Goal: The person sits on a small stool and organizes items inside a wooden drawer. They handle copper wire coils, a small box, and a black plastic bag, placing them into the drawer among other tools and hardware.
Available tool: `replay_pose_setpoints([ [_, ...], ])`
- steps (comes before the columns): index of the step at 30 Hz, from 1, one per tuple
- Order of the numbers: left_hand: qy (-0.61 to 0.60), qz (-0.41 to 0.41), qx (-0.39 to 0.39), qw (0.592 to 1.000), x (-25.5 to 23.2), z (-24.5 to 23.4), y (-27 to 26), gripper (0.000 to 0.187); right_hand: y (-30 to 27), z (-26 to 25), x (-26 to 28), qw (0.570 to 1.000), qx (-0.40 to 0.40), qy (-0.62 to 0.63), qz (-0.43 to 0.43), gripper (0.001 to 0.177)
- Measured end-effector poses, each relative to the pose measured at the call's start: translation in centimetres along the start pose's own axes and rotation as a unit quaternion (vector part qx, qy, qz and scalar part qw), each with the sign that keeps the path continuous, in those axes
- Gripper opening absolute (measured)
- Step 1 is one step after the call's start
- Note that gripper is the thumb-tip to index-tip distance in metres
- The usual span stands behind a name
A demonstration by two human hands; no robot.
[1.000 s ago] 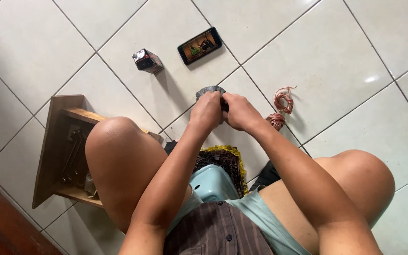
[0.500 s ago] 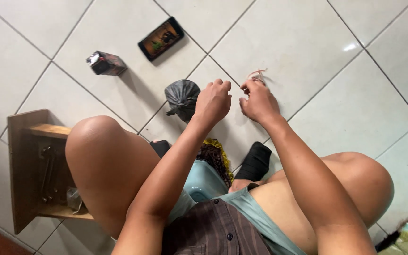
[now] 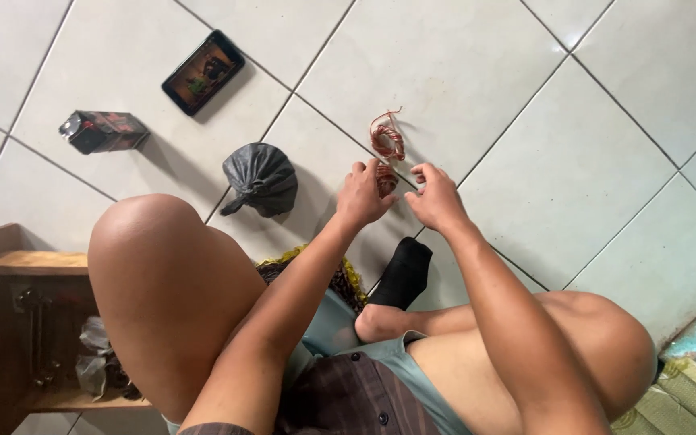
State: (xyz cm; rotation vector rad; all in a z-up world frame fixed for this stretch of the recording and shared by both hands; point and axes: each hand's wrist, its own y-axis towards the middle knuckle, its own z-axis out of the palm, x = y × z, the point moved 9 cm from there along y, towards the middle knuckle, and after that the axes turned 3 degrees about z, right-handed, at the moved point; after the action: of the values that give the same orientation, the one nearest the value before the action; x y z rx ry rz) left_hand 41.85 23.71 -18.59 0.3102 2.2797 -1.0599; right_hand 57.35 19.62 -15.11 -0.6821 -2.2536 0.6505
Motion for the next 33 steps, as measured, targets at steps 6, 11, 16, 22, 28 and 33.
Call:
replay_pose_setpoints([
  [6, -0.034, -0.031, -0.022, 0.999, 1.4, 3.4, 3.1, 0.083, 1.2, 0.9, -0.7, 0.999, 0.013, 0.03, 0.031, 0.051],
  [11, -0.048, -0.033, -0.052, 0.997, 2.0, 3.6, 3.2, 0.063, 3.8, 1.1, -1.6, 0.998, -0.009, 0.04, 0.042, 0.047],
  [16, -0.052, -0.03, -0.059, 0.996, 3.6, 3.0, 2.6, 0.063, 6.6, 1.6, -1.0, 0.997, -0.063, 0.047, 0.004, 0.044],
  [22, -0.064, -0.027, -0.066, 0.995, 5.9, 1.2, 0.8, 0.066, 9.6, 3.1, 0.9, 0.996, -0.089, -0.003, -0.006, 0.05],
  [28, -0.113, -0.01, -0.126, 0.986, 7.2, -4.0, -2.4, 0.066, 10.6, 4.3, 3.1, 0.996, -0.031, -0.069, 0.055, 0.036],
  [33, -0.147, -0.009, -0.178, 0.973, 8.2, -9.0, -6.3, 0.065, 11.8, 5.1, 4.4, 0.996, -0.057, -0.06, 0.017, 0.027],
])
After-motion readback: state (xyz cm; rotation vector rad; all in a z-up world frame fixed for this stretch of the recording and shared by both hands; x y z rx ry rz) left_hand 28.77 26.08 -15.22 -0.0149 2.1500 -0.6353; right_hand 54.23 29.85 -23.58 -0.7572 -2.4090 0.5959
